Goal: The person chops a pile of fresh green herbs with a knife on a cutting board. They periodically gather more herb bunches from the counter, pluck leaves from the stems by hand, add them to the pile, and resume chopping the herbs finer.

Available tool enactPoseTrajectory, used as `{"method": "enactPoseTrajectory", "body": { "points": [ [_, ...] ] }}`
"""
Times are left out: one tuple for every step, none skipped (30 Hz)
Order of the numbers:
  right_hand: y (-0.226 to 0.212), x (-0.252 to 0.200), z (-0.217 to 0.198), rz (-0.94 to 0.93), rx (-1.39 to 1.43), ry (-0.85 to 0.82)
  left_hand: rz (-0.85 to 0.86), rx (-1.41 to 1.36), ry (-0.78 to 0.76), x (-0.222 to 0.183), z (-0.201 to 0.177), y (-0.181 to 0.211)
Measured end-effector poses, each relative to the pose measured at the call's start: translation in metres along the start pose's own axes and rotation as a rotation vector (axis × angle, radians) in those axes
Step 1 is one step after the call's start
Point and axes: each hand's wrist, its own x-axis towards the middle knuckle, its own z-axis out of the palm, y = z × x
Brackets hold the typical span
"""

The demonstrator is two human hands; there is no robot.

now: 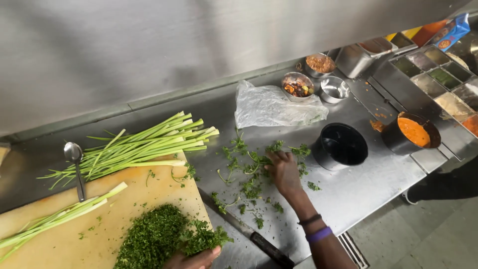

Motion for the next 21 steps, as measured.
{"method": "enactPoseTrajectory", "body": {
  "points": [
    [0.010,-0.002,0.007,-0.003,0.000,0.003,0.004,0.000,0.001,-0.024,0.037,0.049],
    [0.019,-0.003,0.014,-0.089,-0.113,0.002,-0.012,-0.019,0.170,-0.058,0.073,0.092],
    [0.030,-0.001,0.021,-0.184,-0.226,0.003,-0.017,-0.050,0.343,-0.101,0.106,0.128],
    [0.018,0.009,-0.003,-0.197,-0.225,0.008,-0.007,-0.057,0.347,-0.079,0.078,0.111],
    [0.004,0.011,-0.025,0.001,-0.292,-0.246,0.007,0.133,0.253,-0.063,0.049,0.087],
    [-0.009,0.012,-0.047,0.199,-0.359,-0.500,0.023,0.318,0.157,-0.046,0.021,0.062],
    [-0.008,0.008,-0.054,0.195,-0.357,-0.507,0.018,0.313,0.161,-0.059,0.035,0.081],
    [-0.006,0.003,-0.061,-0.023,-0.359,-0.429,0.090,0.363,0.134,-0.073,0.049,0.101],
    [-0.003,-0.001,-0.069,-0.241,-0.361,-0.343,0.167,0.415,0.105,-0.084,0.064,0.122],
    [-0.016,-0.007,-0.074,-0.243,-0.362,-0.345,0.168,0.412,0.106,-0.092,0.082,0.140],
    [-0.028,-0.014,-0.080,-0.267,-0.303,-0.458,0.125,0.617,0.185,-0.100,0.100,0.160],
    [-0.039,-0.020,-0.086,-0.289,-0.243,-0.571,0.083,0.822,0.266,-0.107,0.118,0.179],
    [-0.063,-0.028,-0.095,-0.279,-0.247,-0.571,0.083,0.826,0.256,-0.090,0.117,0.164],
    [-0.085,-0.035,-0.105,-0.418,-0.099,-0.548,0.297,0.764,0.109,-0.073,0.117,0.148],
    [-0.108,-0.041,-0.113,-0.554,0.050,-0.516,0.507,0.692,-0.038,-0.055,0.116,0.134],
    [-0.112,-0.049,-0.110,-0.543,0.044,-0.513,0.508,0.696,-0.049,-0.048,0.111,0.120],
    [-0.117,-0.056,-0.104,-0.474,0.197,-0.521,0.367,0.281,-0.253,-0.042,0.103,0.107],
    [-0.123,-0.064,-0.099,-0.404,0.349,-0.525,0.209,-0.137,-0.440,-0.035,0.095,0.095],
    [-0.122,-0.069,-0.090,-0.396,0.349,-0.520,0.204,-0.132,-0.444,-0.025,0.092,0.090],
    [-0.121,-0.074,-0.080,-0.302,0.465,-0.533,0.179,0.474,-0.285,-0.014,0.089,0.086],
    [-0.120,-0.081,-0.071,-0.209,0.584,-0.549,0.138,1.069,-0.101,-0.005,0.085,0.078]
  ]
}}
